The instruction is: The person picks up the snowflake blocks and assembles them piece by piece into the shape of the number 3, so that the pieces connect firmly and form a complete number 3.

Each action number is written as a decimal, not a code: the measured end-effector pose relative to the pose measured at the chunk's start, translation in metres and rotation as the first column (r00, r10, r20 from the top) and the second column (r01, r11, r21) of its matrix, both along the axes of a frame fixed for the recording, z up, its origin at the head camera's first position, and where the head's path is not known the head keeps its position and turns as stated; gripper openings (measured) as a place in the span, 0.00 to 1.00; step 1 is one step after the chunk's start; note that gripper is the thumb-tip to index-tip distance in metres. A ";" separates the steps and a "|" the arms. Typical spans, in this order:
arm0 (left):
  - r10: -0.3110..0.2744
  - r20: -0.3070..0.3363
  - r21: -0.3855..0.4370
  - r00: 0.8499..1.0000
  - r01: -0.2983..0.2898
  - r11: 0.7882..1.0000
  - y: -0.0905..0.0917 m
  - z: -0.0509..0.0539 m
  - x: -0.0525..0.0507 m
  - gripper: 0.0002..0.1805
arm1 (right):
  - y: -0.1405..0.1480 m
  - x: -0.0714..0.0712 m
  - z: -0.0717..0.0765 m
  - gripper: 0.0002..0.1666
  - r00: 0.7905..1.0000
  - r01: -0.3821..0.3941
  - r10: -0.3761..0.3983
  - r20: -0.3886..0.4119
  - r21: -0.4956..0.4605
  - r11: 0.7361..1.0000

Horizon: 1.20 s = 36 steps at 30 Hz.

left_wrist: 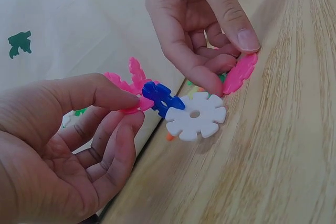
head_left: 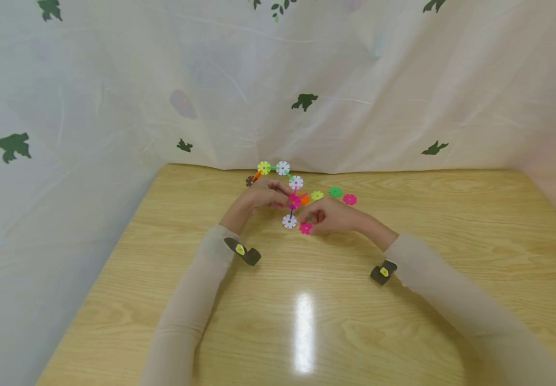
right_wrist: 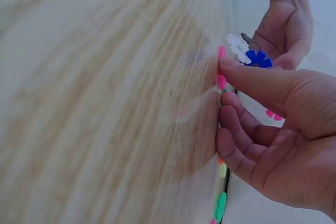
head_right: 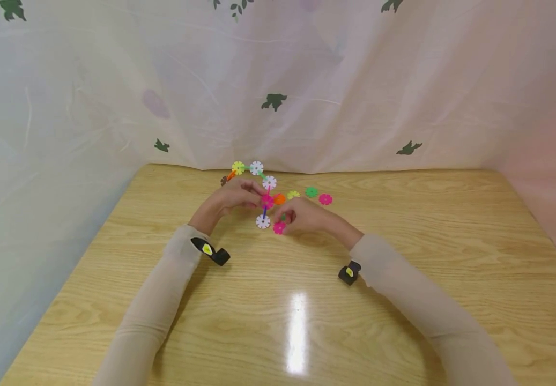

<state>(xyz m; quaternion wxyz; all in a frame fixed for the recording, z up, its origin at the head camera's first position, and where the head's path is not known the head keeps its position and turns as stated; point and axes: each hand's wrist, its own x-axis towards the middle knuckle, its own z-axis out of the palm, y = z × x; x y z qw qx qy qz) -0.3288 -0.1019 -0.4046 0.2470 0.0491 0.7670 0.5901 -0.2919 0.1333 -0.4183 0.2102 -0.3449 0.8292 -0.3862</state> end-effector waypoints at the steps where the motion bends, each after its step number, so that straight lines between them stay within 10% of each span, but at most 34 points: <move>1: 0.000 0.002 -0.001 1.000 0.000 1.000 0.000 0.000 0.000 0.16 | 0.001 0.001 0.000 0.15 1.000 0.007 -0.007 -0.004 0.007 1.000; 19: -0.031 0.007 0.005 0.999 0.031 0.999 0.004 0.000 0.000 0.16 | 0.010 0.002 0.000 0.13 0.988 0.147 -0.150 -0.032 -0.066 0.987; 36: -0.049 -0.031 0.046 0.998 0.050 0.998 0.011 -0.002 0.005 0.14 | 0.020 -0.003 0.010 0.12 0.909 0.395 -0.407 -0.095 -0.121 0.911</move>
